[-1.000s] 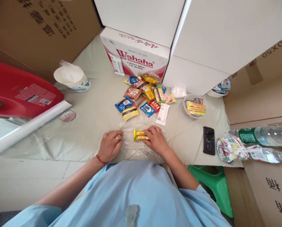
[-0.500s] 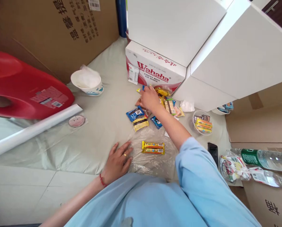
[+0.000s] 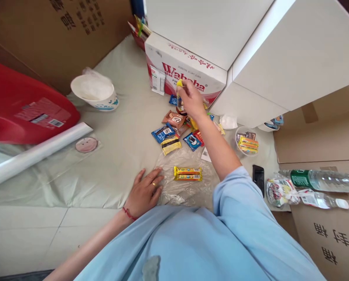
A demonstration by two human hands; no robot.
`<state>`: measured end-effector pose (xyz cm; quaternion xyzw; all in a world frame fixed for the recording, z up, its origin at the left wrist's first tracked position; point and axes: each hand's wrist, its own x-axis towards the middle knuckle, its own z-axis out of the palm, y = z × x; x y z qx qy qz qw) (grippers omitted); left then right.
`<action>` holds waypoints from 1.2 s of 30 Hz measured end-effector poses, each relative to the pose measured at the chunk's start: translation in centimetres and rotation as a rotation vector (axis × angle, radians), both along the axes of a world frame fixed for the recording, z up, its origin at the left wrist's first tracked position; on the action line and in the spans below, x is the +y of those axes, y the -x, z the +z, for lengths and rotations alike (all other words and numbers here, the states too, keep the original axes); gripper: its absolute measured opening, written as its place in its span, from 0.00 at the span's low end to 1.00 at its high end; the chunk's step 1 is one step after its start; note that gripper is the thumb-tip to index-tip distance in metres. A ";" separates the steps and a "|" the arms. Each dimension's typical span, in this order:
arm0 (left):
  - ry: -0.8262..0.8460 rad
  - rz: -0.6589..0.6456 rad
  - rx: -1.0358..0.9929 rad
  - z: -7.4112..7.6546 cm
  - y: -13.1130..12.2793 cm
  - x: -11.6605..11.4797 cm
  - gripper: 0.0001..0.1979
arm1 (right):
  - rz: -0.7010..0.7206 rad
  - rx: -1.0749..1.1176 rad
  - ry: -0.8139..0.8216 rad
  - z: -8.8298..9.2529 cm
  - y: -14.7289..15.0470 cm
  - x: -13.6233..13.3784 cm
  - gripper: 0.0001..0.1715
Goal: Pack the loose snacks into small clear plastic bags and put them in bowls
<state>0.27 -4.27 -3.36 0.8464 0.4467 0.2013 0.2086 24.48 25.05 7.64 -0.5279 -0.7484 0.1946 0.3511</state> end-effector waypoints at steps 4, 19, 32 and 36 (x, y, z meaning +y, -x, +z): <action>-0.009 0.002 0.014 -0.1 0.0 0.0 0.19 | 0.217 -0.012 0.089 1.4 -4.0 -9.7 0.26; -0.195 0.119 0.155 0.8 -0.3 -1.1 0.16 | 0.140 -0.475 0.285 -4.3 -3.9 -23.8 0.19; -0.034 -0.107 0.609 7.7 -6.1 2.3 0.16 | -0.304 -0.372 0.654 -5.9 -11.3 -25.4 0.13; 0.154 -0.031 0.722 5.8 -6.5 2.5 0.22 | -0.222 0.068 0.723 -8.4 -10.5 -25.8 0.15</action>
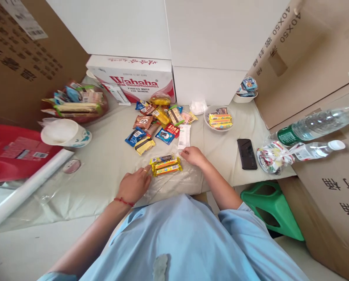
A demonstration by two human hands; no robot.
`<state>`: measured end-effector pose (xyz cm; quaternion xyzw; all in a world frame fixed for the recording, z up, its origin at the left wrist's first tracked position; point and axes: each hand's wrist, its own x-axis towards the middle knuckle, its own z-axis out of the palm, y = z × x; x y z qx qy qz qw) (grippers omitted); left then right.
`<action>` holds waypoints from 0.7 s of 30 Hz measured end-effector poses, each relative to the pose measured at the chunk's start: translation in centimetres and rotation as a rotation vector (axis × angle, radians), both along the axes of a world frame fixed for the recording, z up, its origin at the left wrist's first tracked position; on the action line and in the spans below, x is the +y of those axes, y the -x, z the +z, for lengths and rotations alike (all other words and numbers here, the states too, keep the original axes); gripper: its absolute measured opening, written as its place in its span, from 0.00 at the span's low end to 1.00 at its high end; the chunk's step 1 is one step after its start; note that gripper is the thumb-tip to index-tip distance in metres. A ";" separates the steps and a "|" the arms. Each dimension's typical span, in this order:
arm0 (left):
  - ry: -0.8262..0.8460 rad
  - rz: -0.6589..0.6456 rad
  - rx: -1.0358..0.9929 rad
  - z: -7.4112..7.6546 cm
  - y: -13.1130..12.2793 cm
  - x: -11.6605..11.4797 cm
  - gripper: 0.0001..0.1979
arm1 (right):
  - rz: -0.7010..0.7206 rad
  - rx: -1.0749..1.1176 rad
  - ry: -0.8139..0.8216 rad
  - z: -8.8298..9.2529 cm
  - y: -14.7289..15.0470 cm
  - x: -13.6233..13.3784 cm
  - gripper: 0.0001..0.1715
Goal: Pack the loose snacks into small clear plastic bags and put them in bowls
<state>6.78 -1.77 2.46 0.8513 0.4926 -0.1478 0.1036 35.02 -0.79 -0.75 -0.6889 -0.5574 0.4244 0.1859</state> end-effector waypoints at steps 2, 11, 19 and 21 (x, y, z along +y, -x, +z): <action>0.009 0.034 0.002 -1.0 0.2 -0.4 0.25 | -0.007 0.253 -0.016 -0.9 0.5 0.0 0.16; -0.062 0.114 -0.091 -3.1 0.5 -1.8 0.25 | 0.033 0.676 0.023 -0.3 1.0 1.0 0.22; -0.134 0.123 -0.198 -4.4 0.9 -2.3 0.25 | -0.142 0.833 0.255 0.7 0.4 2.5 0.27; -0.145 0.129 -0.215 -4.5 1.0 -2.3 0.26 | -0.187 0.839 0.270 0.7 0.1 2.6 0.25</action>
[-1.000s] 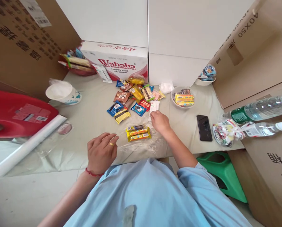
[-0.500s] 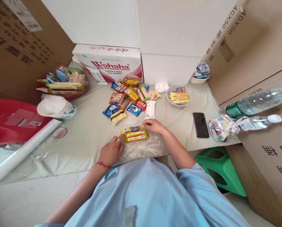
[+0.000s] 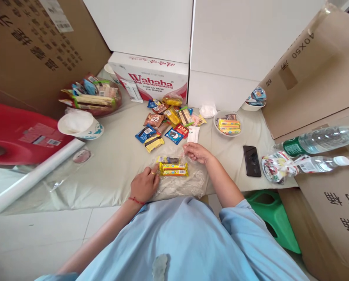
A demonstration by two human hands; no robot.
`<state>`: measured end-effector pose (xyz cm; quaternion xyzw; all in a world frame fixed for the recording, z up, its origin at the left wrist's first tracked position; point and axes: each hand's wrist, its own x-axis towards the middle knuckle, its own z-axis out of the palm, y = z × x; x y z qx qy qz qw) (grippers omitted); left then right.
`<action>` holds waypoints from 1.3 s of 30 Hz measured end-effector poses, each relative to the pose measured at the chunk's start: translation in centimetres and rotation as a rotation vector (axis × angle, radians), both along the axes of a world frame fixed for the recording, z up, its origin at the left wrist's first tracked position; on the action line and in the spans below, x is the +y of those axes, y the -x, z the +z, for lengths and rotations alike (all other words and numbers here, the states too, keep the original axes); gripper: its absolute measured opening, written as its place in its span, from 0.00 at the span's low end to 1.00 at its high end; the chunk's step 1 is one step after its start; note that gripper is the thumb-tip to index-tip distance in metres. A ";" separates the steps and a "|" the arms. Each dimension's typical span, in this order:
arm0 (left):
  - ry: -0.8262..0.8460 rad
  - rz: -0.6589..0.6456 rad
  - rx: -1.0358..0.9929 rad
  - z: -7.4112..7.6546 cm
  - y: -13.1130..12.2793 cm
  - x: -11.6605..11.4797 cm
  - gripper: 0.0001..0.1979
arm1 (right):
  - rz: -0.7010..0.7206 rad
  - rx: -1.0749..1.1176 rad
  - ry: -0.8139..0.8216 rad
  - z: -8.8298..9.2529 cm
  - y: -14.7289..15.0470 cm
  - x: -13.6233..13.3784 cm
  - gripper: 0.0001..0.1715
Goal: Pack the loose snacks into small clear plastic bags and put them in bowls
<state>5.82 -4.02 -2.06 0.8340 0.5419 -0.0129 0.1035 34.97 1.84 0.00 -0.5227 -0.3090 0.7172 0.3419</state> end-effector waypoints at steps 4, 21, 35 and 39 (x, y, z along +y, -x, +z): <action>0.000 0.043 -0.004 -0.2 -0.2 0.1 0.29 | 0.032 -0.054 0.020 0.0 -0.8 0.2 0.26; -0.005 0.087 -0.047 -0.7 -0.3 0.2 0.29 | 0.173 -0.442 -0.166 0.8 -2.2 0.9 0.26; 0.025 0.077 -0.048 -0.6 -0.3 0.3 0.29 | 0.225 -0.473 -0.327 -0.1 0.0 -1.3 0.21; 0.009 0.082 -0.049 -0.7 -0.3 0.3 0.30 | 0.171 -0.208 -0.138 0.1 0.2 -1.1 0.28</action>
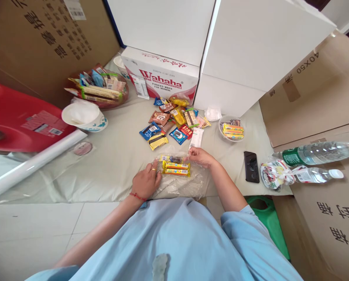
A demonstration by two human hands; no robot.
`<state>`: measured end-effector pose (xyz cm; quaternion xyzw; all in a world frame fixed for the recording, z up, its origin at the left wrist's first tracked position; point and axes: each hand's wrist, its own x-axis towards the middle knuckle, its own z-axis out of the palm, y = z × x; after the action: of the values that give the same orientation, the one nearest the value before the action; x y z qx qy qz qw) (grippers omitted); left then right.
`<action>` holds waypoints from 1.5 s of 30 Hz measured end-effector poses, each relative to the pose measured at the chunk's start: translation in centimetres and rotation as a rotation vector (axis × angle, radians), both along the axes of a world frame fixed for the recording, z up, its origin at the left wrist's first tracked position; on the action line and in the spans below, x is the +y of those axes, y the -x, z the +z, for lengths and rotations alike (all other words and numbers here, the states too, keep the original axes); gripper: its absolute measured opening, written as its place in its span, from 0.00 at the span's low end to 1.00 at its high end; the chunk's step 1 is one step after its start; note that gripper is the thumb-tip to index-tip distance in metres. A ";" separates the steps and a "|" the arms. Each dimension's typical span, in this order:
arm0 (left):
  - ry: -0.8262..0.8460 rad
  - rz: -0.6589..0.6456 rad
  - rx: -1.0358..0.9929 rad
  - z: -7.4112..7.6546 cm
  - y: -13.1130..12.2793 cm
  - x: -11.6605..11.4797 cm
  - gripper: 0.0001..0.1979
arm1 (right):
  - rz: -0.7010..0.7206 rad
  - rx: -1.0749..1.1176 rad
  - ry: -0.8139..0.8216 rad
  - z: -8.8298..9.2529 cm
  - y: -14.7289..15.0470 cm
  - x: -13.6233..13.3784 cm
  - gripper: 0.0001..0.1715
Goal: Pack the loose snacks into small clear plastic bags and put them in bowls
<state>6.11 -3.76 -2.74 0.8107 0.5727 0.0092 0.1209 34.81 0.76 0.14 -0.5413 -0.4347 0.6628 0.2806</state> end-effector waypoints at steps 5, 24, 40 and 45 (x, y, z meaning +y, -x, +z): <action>-0.015 0.028 -0.011 -0.2 0.0 -0.1 0.31 | -0.097 0.071 0.116 0.3 -0.8 0.2 0.35; 0.001 0.249 -0.097 1.9 1.5 2.0 0.26 | 0.034 -0.620 -0.688 3.6 1.1 -10.5 0.11; -0.019 0.155 -0.032 1.0 1.4 1.6 0.27 | 0.669 -1.212 -0.523 4.7 7.3 1.0 0.16; -0.054 0.149 -0.136 0.6 2.2 1.6 0.26 | 0.593 -1.122 -0.490 3.6 5.7 -0.8 0.17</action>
<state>3.92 -2.20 -2.19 0.7663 0.6215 0.0886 0.1365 29.16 0.01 3.76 -0.5818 -0.7822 0.2129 -0.0664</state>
